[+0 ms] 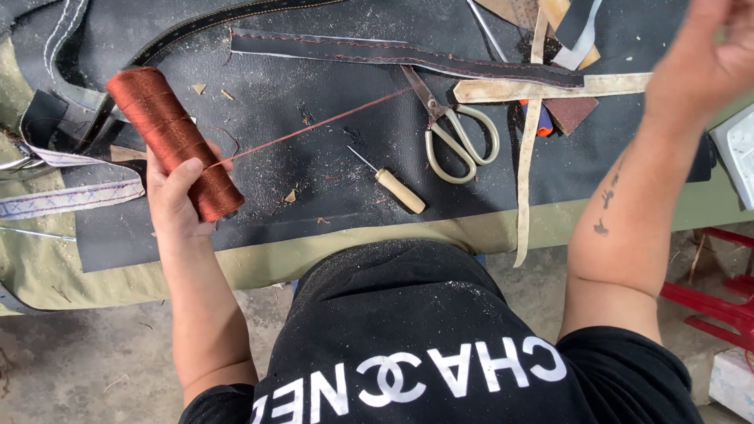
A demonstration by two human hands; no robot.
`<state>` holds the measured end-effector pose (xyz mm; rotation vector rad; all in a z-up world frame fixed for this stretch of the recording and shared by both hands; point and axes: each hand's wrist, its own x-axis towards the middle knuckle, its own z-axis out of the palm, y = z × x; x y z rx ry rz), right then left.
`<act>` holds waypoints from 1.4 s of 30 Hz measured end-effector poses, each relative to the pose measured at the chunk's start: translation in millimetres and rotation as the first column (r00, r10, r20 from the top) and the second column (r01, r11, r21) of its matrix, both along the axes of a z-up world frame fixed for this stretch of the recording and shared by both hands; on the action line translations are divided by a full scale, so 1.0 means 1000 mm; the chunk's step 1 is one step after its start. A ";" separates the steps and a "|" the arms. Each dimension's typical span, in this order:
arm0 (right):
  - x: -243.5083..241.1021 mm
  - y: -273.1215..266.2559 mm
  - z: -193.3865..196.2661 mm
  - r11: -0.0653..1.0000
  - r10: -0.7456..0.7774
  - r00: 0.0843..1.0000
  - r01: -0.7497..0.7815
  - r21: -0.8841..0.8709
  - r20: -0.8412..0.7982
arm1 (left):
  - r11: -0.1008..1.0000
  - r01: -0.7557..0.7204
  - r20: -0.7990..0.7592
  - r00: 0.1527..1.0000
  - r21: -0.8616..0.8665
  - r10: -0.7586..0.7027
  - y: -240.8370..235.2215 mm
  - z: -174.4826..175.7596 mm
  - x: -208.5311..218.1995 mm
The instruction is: Trimming excess threads from a leather strap using scissors and using an awl to refine the stitching.
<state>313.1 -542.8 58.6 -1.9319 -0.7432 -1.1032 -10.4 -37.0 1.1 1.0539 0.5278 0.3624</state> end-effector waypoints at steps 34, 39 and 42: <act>-0.150 0.052 -0.041 0.768 -0.393 0.243 -0.445 -0.462 -0.887 | 0.995 -0.021 -0.027 0.999 -0.096 0.018 0.021 -0.094 -0.002; -0.158 0.025 -0.029 0.817 -0.320 0.064 -0.486 -0.310 -0.945 | 0.974 -0.025 -0.077 0.997 -0.224 0.008 0.014 -0.068 -0.002; -0.164 0.028 -0.067 0.889 0.035 -0.069 -0.454 0.063 -0.997 | 0.918 -0.044 0.013 0.999 -0.395 0.053 0.008 -0.082 0.003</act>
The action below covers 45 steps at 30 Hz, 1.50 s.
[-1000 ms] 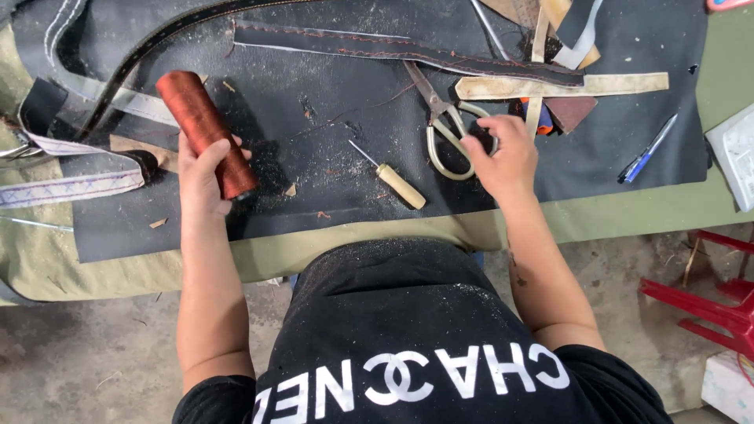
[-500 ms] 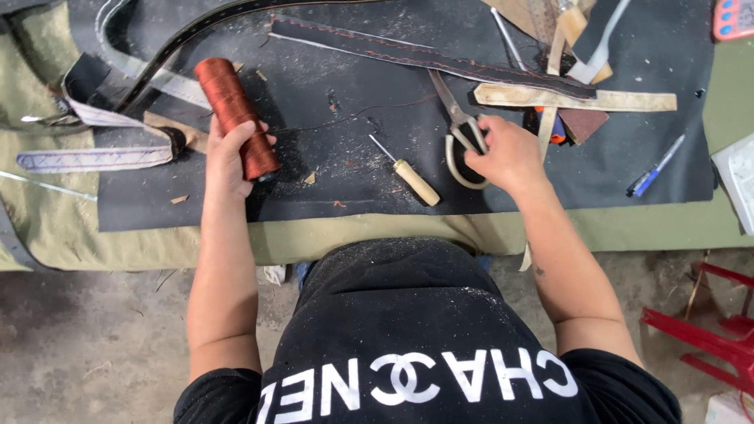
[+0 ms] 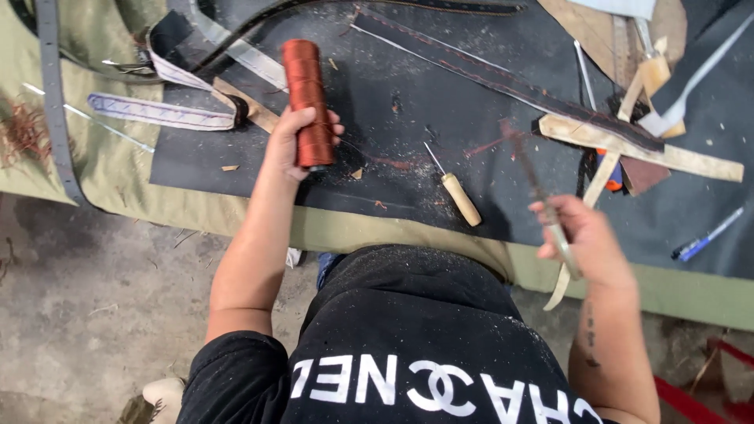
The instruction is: Trimming excess threads from a leather strap using scissors and using an awl to refine the stitching.
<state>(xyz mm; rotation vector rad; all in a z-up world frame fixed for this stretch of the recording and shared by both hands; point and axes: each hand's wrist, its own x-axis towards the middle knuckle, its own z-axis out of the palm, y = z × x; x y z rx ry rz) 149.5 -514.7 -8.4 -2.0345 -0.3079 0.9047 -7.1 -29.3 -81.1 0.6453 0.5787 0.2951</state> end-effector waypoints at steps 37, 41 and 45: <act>0.010 0.054 0.046 0.999 -0.006 0.959 0.017 0.034 -0.285 | 0.866 -0.257 -0.009 0.958 0.430 0.288 0.004 0.067 0.013; -0.011 0.050 -0.030 0.811 0.373 0.860 -0.121 0.572 -0.348 | 0.633 0.048 -0.259 0.934 0.773 0.246 -0.007 0.006 0.011; -0.023 0.072 -0.017 0.666 0.525 0.751 -0.069 0.742 -0.401 | 0.539 0.115 -0.307 0.909 0.835 0.283 0.005 0.006 0.003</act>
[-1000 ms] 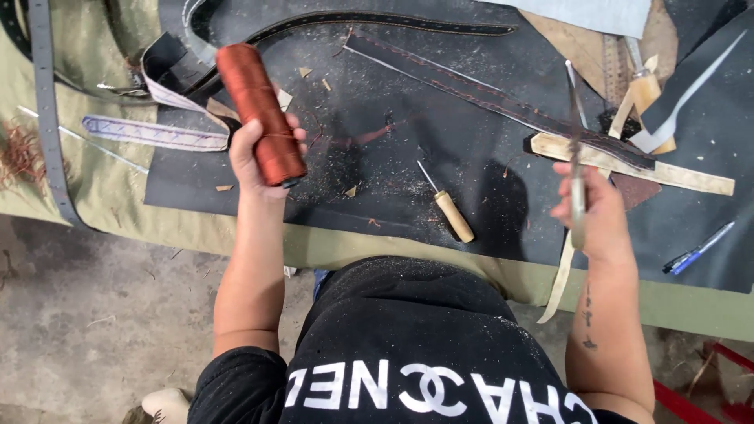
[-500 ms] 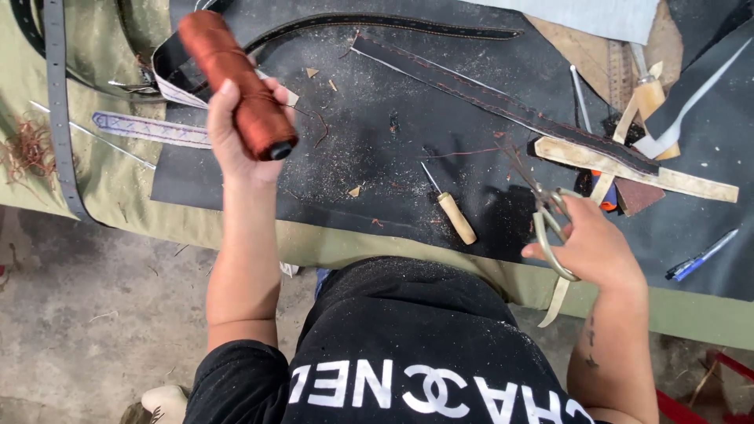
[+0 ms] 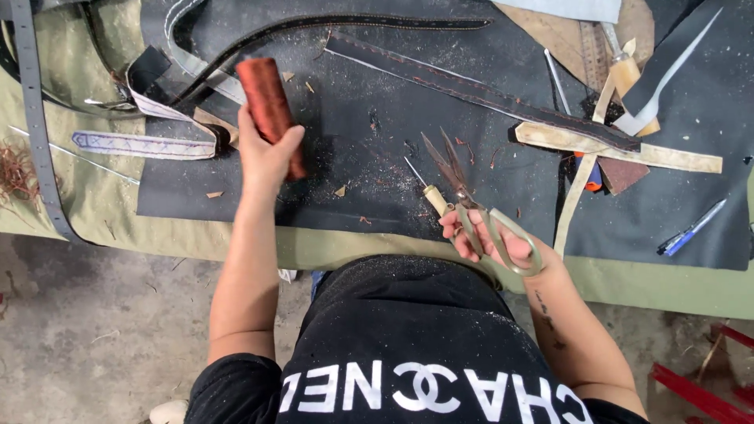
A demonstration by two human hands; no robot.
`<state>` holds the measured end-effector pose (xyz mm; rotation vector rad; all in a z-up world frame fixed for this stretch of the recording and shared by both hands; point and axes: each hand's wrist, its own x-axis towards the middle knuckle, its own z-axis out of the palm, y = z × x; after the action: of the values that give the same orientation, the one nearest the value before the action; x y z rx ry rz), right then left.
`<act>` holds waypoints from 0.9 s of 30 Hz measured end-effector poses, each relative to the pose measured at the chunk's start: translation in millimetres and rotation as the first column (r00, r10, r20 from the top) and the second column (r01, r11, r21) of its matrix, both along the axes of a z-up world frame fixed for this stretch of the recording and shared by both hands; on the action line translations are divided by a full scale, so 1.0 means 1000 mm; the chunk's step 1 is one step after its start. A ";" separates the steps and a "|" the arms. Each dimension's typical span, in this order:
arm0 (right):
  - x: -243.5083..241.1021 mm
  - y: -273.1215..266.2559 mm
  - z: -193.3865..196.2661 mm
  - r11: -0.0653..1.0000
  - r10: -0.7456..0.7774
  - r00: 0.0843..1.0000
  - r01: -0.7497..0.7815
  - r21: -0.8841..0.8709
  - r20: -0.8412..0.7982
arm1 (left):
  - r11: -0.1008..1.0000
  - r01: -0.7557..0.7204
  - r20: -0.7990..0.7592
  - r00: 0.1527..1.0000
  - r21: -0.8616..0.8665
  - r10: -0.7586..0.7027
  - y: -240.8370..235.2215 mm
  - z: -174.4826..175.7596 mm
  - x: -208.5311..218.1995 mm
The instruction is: Trimming excess threads from a leather strap using scissors and using an awl to refine the stitching.
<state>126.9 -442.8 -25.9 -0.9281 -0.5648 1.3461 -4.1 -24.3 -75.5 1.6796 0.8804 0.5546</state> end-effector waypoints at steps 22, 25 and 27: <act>0.039 -0.029 0.130 0.027 0.595 0.756 0.319 -0.947 0.272 | 0.315 0.586 0.664 0.627 -0.746 0.408 0.044 0.079 -0.012; 0.048 -0.096 0.072 0.381 0.359 0.836 0.275 -0.883 0.415 | 0.344 0.571 0.664 0.592 -0.746 0.457 0.047 0.086 -0.010; 0.043 -0.095 0.061 0.647 0.161 0.880 0.248 -0.721 0.448 | 0.355 0.577 0.674 0.569 -0.735 0.471 0.044 0.086 -0.012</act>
<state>170.0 -538.1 35.1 -2.0201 -0.3028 1.3107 -16.4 19.9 10.7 0.1574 0.2107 0.5185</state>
